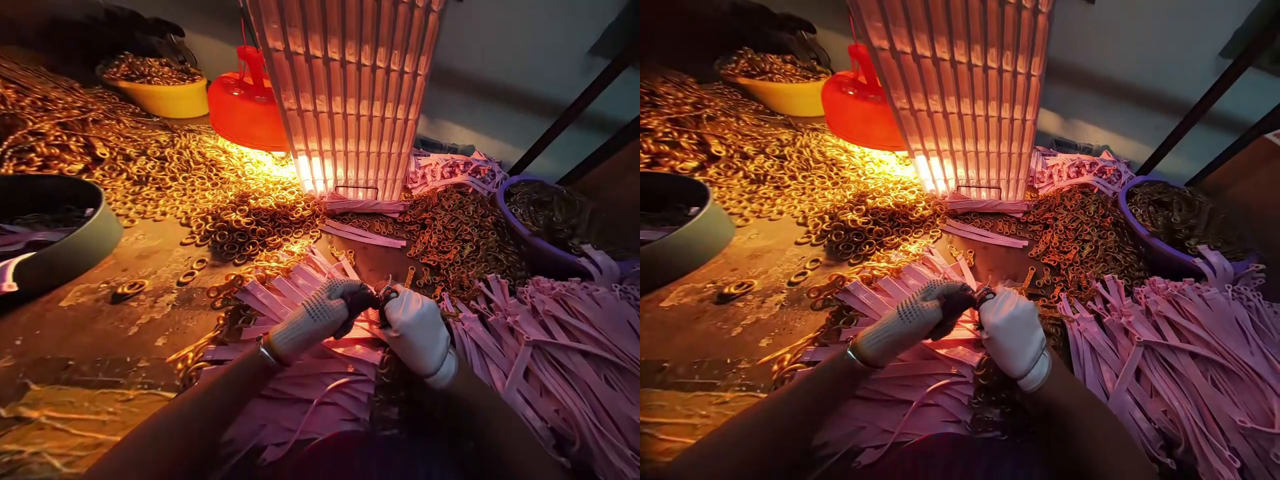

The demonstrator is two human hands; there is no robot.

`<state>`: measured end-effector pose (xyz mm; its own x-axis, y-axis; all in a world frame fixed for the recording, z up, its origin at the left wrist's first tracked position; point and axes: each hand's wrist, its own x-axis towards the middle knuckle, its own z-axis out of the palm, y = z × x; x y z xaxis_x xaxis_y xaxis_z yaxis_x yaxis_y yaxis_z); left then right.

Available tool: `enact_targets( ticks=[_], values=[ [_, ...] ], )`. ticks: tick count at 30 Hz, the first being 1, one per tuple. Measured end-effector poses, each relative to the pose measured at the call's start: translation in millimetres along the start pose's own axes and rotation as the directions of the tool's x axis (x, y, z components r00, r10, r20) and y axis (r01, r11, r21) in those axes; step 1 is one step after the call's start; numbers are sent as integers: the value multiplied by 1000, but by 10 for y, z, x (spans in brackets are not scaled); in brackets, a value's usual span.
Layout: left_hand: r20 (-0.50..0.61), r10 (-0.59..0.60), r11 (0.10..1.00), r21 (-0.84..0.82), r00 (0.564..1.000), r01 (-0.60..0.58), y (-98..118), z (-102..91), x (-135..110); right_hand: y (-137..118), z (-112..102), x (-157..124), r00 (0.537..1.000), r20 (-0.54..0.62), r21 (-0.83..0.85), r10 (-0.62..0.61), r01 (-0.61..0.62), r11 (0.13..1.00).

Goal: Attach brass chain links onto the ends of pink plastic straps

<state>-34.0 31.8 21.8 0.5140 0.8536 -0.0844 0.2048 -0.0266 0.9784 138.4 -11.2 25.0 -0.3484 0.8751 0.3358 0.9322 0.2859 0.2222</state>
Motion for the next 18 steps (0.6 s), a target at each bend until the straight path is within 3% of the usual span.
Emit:
enact_targets(
  ticks=[3, 8, 13, 18],
  values=[
    [-24, -50, 996, -76, 998, 48, -55, 40, 29, 12, 24, 7, 1000, 6, 20, 17, -17, 1000],
    [-51, 181, 945, 286, 982, -160, -178, 70, 66, 40, 5, 20, 989, 141, 131, 46, -64, 989],
    [-74, 133, 963, 246, 988, -111, -152, 64, 15, 94, -139, 17, 968, 249, 181, 25, -72, 981],
    [-139, 212, 920, 362, 967, -150, -136, 103, -40, 93, -170, 48, 924, 381, 167, -10, -59, 984]
  ],
)
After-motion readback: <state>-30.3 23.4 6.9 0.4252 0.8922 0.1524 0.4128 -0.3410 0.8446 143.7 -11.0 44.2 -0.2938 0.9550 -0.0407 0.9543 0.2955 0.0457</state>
